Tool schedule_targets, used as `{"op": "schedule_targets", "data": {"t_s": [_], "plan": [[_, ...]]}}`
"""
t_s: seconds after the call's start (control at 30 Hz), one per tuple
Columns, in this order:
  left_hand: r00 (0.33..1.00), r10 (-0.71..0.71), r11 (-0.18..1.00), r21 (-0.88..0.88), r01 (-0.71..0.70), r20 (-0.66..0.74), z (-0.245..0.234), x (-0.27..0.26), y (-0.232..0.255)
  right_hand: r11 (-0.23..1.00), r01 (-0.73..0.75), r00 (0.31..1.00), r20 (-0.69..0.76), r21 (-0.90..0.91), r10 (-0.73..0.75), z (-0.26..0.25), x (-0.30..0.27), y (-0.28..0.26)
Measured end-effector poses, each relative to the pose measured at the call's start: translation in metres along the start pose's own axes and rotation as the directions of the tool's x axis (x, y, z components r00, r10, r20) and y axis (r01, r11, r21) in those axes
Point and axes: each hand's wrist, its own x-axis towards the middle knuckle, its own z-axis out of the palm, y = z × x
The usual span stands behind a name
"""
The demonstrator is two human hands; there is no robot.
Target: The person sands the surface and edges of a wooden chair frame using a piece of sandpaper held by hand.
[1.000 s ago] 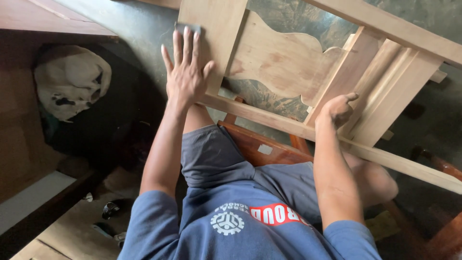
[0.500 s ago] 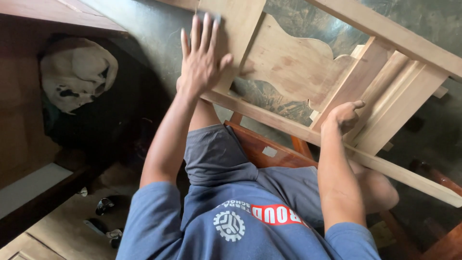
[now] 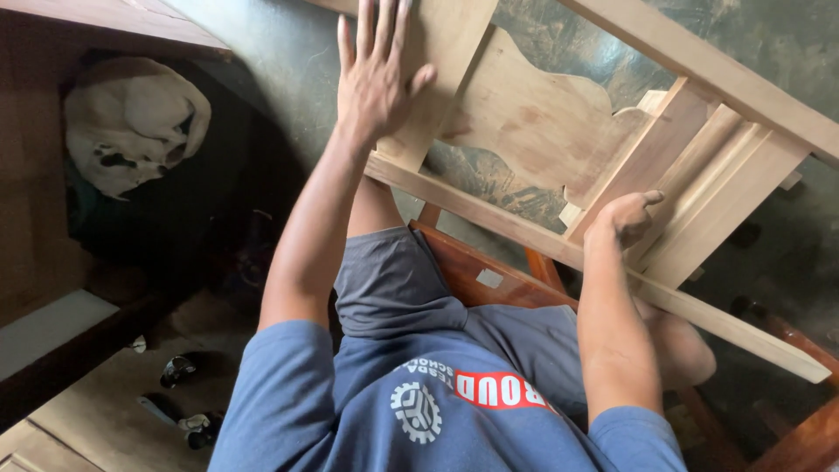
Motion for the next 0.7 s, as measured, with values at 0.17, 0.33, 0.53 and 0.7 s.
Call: {"op": "schedule_targets", "data": {"t_s": [0.17,0.33,0.53,0.7], "plan": [[0.989,-0.030,1.000,0.001,0.030,0.145,0.009,-0.091,0.008,1.000,-0.018,1.000,-0.010,-0.014,0.018,0.001,0.001,0.001],[0.986,-0.048,0.999,0.029,0.044,0.161,-0.004,-0.037,0.009,1.000,-0.023,0.999,0.024,0.021,0.023,-0.007,-0.016,-0.005],[0.997,0.000,1.000,-0.027,-0.002,-0.079,0.009,0.023,0.006,0.999,-0.030,1.000,0.000,0.020,0.030,-0.002,-0.004,-0.002],[0.982,-0.087,0.996,-0.001,0.088,0.169,0.003,-0.061,0.024,0.998,-0.037,0.999,0.023,0.051,0.035,-0.007,-0.014,-0.005]]}}
